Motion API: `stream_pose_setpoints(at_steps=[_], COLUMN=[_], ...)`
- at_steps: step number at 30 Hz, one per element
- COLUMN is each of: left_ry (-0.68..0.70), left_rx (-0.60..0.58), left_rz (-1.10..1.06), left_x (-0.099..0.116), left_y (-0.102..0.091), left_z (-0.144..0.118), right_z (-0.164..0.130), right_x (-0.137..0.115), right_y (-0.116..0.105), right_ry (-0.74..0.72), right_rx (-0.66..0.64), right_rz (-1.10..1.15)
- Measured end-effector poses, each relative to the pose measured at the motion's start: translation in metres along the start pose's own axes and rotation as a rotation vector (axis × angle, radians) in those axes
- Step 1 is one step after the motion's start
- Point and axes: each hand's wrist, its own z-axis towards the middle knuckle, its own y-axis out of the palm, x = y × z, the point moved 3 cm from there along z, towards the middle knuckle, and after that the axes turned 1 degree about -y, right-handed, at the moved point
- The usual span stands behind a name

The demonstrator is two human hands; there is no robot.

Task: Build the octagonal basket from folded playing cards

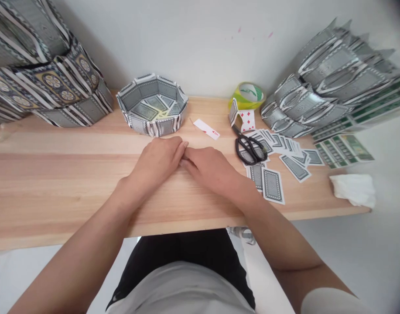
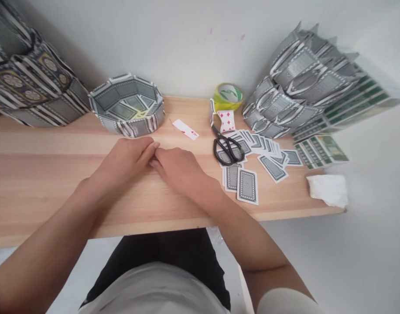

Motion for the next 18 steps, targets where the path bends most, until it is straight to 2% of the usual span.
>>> stream_pose_setpoints(at_steps=[12, 18], left_ry=[-0.027, -0.023], left_rx=[-0.048, -0.027], left_rz=[0.053, 0.019], left_x=[0.0029, 0.0010], left_y=[-0.0013, -0.0013], left_z=[-0.0004, 0.0003], right_z=[0.0003, 0.0022], right_x=[-0.0005, 0.0001], right_y=[-0.0002, 0.0005], right_ry=[-0.013, -0.002], right_rx=[-0.014, -0.021], right_rz=[-0.028, -0.006])
